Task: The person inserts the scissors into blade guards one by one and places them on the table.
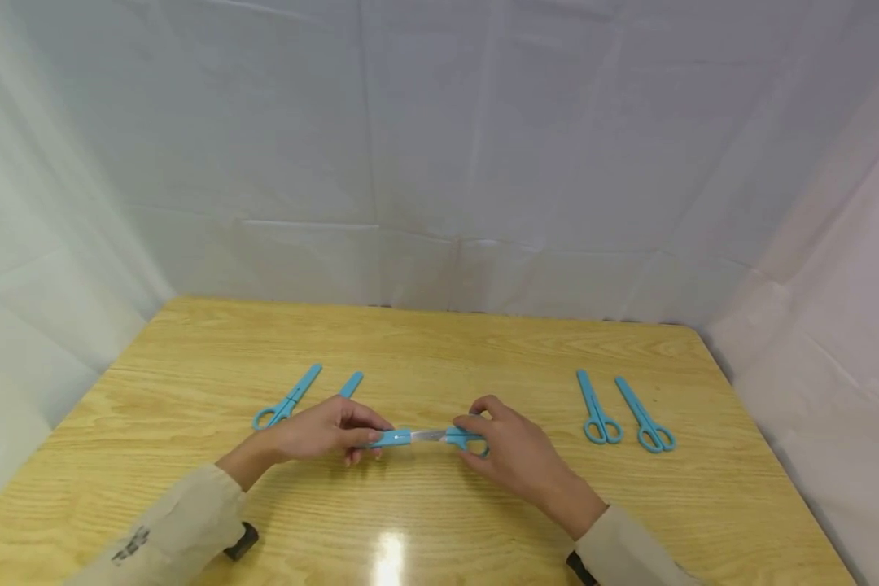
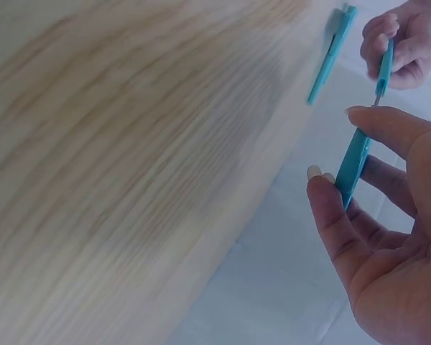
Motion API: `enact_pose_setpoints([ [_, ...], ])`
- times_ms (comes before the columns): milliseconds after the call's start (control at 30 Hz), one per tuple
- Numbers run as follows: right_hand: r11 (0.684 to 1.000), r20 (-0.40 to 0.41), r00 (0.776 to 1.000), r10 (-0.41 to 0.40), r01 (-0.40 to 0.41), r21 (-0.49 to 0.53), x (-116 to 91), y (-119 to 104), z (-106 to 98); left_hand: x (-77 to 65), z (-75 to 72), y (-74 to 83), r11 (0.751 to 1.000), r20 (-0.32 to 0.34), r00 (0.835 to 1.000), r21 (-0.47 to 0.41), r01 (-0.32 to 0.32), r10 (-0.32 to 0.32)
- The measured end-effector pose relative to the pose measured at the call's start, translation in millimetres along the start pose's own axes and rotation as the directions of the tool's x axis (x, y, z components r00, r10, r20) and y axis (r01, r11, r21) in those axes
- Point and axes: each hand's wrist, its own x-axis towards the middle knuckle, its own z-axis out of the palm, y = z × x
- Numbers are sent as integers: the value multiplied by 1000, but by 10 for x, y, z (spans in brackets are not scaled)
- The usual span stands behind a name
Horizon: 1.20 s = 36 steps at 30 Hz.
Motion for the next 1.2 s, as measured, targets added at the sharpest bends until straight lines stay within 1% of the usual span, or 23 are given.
enact_pose_setpoints([
  [233,999,-6,1000,-29,28,-38,82,-107,58,26,62,20,1000,2,1000,10,4,-4],
  [433,997,-32,999,-43,41,-65,82,-144,82,29,74,12,1000,-3,1000,15,3,-3],
  [567,996,-43,997,-57,54,-72,75,-155,84,28,76,1,1000,0,1000,-1,5,-5],
  [800,992,-39,996,-86,82,-97,97,-168,87,19,77,1,999,6,1000,-48,1,-1],
  [933,992,-29,996,-83,80,-102,113,-187,99,11,79,10,996,-3,1000,-90,16,-16],
  [1100,994,-16,997,-74,72,-88,125,-213,102,10,91,23,988,-15,999,-152,38,-40],
  [1200,997,8,998,-61,62,-46,135,-248,88,17,111,35,980,-22,998,-192,47,-52],
])
